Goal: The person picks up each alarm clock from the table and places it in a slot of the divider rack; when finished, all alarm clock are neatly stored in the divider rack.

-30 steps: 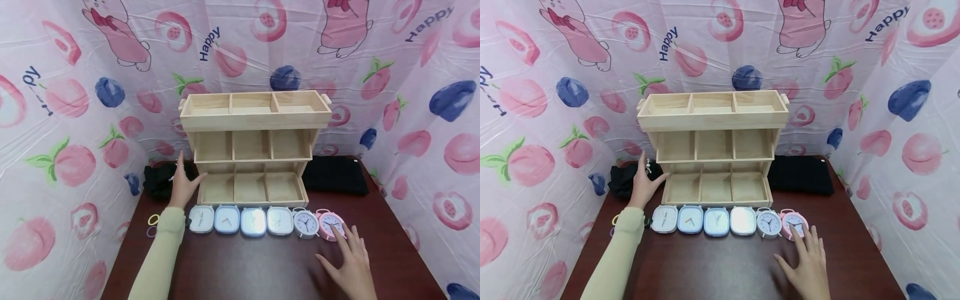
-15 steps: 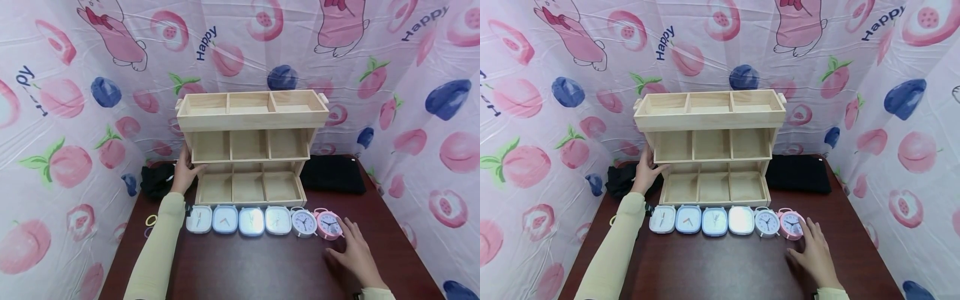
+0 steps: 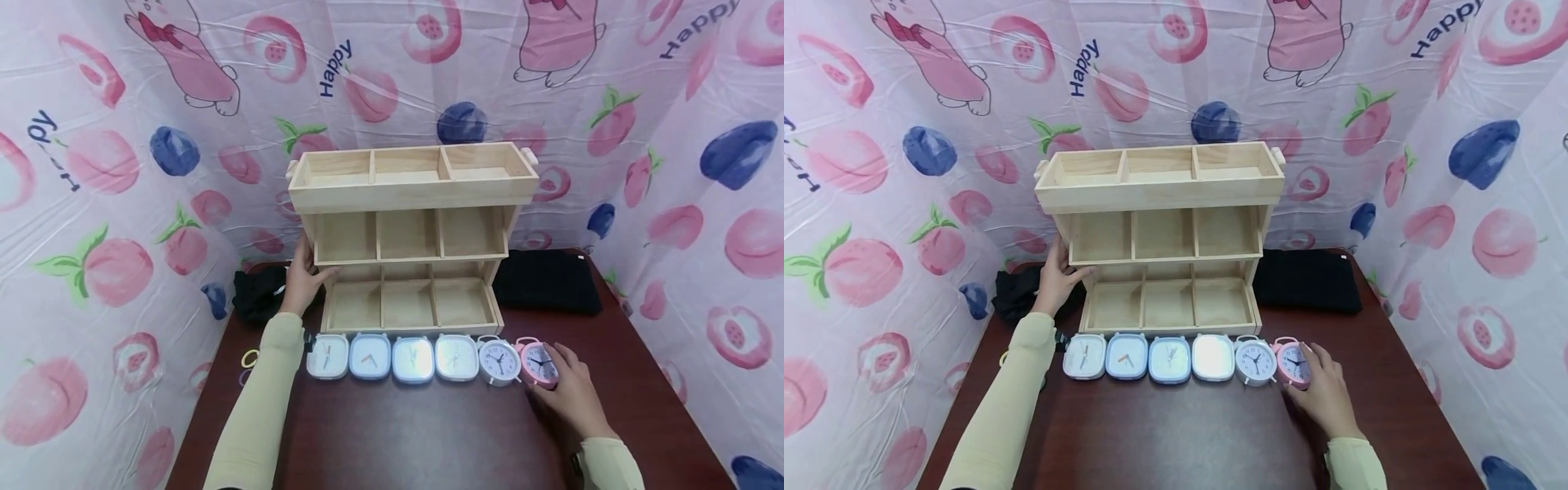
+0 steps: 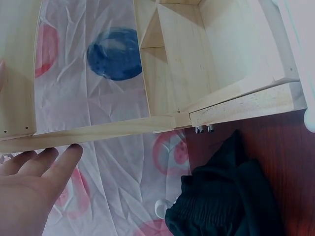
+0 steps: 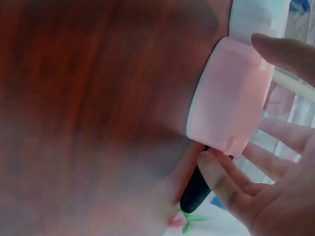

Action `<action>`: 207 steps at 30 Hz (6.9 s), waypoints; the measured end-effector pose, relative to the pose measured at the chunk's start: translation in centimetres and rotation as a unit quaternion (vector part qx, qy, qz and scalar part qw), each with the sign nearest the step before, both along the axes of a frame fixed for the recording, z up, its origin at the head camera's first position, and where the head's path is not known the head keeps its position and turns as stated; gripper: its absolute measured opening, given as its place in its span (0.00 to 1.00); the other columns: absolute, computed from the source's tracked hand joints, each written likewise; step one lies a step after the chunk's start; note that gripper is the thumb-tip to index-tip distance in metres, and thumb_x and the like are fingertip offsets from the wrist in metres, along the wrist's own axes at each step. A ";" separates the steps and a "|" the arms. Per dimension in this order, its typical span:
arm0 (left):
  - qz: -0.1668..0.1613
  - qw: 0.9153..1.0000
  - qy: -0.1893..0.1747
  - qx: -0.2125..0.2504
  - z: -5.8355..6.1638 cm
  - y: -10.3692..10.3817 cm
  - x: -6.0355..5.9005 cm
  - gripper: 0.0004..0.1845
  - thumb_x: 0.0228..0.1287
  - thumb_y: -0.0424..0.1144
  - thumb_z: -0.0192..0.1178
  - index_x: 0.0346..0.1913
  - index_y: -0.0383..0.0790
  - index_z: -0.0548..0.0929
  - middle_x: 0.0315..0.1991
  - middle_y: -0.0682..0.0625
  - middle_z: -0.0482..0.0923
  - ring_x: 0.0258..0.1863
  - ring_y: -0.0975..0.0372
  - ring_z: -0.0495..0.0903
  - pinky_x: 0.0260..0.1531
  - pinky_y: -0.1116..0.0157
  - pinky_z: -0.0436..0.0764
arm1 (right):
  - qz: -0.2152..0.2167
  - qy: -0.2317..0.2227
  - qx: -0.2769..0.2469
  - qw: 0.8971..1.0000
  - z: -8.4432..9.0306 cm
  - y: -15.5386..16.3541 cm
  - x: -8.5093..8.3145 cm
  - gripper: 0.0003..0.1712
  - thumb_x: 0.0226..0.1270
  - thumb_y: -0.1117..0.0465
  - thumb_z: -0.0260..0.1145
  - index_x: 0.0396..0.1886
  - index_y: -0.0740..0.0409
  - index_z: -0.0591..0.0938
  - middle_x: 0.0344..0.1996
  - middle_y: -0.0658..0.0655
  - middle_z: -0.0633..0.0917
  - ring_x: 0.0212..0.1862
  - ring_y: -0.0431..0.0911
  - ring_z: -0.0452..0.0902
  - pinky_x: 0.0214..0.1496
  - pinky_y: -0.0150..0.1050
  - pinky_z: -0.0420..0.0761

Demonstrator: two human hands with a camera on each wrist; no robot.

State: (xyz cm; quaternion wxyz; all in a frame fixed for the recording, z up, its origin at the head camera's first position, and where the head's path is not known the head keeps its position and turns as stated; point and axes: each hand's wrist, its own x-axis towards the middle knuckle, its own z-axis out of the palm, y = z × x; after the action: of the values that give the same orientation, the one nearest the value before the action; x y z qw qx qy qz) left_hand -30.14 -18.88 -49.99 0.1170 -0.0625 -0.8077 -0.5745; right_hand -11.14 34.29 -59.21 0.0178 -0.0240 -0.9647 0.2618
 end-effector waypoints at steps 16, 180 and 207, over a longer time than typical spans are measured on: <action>-0.004 1.000 0.015 0.017 0.0 -0.1 0.1 0.61 0.66 0.36 0.76 0.88 0.68 0.44 0.88 0.52 0.50 0.84 0.49 0.61 0.80 0.45 0.68 | -0.034 -0.042 -0.025 0.998 -0.2 -0.3 -1.9 0.56 0.61 0.44 0.81 0.79 0.68 0.67 0.69 0.79 0.67 0.64 0.75 0.72 0.66 0.76 0.76; 0.001 1.000 0.015 0.016 -0.7 0.0 -0.1 0.60 0.67 0.38 0.76 0.88 0.64 0.45 0.88 0.48 0.51 0.83 0.47 0.62 0.80 0.44 0.70 | -0.022 0.242 -0.205 0.948 3.4 -14.3 -7.1 0.37 0.44 0.64 0.90 0.57 0.61 0.86 0.60 0.64 0.86 0.55 0.55 0.84 0.46 0.16 0.76; 0.002 1.000 0.021 0.010 -0.6 0.0 -0.3 0.60 0.67 0.38 0.76 0.88 0.61 0.44 0.88 0.48 0.51 0.83 0.46 0.62 0.79 0.44 0.70 | 0.094 0.102 -0.063 0.988 2.4 -22.9 -14.9 0.32 0.44 0.46 0.89 0.45 0.56 0.84 0.39 0.57 0.86 0.42 0.53 0.83 0.44 0.50 0.84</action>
State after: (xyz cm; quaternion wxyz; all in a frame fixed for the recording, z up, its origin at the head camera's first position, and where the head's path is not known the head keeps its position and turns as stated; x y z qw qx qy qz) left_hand -30.43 -18.89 -50.57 0.1361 -0.0718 -0.7994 -0.5808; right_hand -26.05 11.40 -56.83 0.0897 0.0926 -0.9375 0.3232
